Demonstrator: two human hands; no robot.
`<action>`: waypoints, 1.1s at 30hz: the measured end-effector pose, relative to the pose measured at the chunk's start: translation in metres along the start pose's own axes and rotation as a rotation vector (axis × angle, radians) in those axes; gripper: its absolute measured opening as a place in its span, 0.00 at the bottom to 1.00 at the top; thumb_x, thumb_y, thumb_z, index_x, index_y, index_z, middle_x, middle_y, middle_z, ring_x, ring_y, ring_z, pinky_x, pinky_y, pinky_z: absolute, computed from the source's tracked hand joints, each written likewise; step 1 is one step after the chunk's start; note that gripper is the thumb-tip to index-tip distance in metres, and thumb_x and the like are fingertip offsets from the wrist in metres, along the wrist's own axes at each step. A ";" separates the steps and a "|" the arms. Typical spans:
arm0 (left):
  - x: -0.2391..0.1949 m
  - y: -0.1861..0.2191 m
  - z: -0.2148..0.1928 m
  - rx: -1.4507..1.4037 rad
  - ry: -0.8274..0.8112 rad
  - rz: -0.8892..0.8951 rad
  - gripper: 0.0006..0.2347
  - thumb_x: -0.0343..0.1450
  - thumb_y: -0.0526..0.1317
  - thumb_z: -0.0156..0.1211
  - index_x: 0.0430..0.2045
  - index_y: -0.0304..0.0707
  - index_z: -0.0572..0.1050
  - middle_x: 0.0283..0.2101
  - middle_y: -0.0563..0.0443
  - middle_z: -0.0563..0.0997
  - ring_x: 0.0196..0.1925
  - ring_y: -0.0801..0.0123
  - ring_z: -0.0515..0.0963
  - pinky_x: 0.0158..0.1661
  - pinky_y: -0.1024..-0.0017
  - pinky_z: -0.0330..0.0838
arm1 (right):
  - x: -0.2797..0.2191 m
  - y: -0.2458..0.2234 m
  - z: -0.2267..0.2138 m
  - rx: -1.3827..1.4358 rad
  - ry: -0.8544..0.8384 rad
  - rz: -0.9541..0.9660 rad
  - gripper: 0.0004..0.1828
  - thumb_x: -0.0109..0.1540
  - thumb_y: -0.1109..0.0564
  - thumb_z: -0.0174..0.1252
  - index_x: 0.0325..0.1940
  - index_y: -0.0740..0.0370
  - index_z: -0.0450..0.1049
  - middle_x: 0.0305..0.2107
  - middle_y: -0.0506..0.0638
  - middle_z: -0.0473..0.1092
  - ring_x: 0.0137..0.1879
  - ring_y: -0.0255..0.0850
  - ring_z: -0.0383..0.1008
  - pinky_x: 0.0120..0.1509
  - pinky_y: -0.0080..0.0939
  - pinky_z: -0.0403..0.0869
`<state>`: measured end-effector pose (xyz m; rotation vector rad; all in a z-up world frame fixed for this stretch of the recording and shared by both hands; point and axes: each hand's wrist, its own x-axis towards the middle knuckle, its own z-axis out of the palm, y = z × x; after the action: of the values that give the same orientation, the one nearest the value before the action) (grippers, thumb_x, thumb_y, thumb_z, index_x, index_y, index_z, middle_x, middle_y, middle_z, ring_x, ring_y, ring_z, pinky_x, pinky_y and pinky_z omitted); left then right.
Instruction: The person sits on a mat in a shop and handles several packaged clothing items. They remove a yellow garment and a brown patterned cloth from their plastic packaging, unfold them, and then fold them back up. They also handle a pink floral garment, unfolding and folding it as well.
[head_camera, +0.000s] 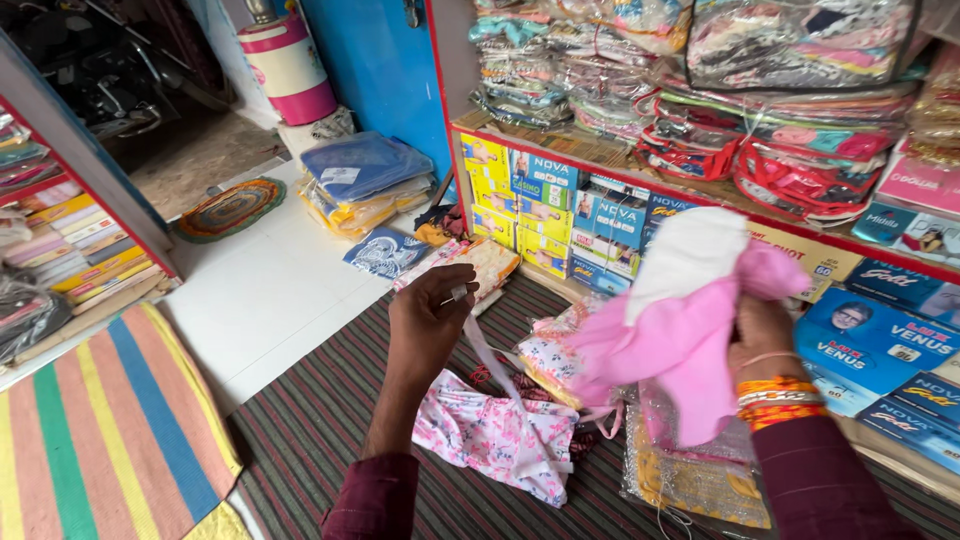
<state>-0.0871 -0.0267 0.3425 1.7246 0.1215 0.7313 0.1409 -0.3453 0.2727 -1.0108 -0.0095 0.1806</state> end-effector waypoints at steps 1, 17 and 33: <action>-0.003 0.004 -0.003 0.123 0.004 0.026 0.14 0.69 0.27 0.60 0.49 0.31 0.77 0.48 0.46 0.86 0.49 0.71 0.86 0.48 0.74 0.80 | 0.003 -0.006 -0.010 -0.004 0.067 -0.029 0.21 0.61 0.58 0.65 0.58 0.56 0.74 0.49 0.48 0.78 0.51 0.40 0.79 0.51 0.43 0.79; 0.038 0.078 -0.007 0.766 -0.092 0.493 0.07 0.73 0.31 0.57 0.41 0.34 0.81 0.38 0.37 0.85 0.37 0.50 0.85 0.38 0.60 0.77 | 0.027 -0.017 -0.038 0.076 0.159 -0.221 0.23 0.60 0.64 0.68 0.59 0.62 0.77 0.52 0.50 0.79 0.53 0.40 0.82 0.51 0.37 0.80; 0.029 0.022 0.027 0.744 -0.141 0.350 0.09 0.68 0.32 0.63 0.40 0.39 0.82 0.36 0.44 0.86 0.36 0.55 0.86 0.37 0.62 0.77 | 0.014 -0.004 -0.017 0.161 0.131 -0.130 0.25 0.55 0.67 0.66 0.56 0.59 0.75 0.48 0.48 0.78 0.50 0.41 0.81 0.47 0.40 0.82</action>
<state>-0.0560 -0.0425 0.3715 2.5450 -0.0145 0.8785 0.1573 -0.3596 0.2661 -0.8564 0.0579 -0.0045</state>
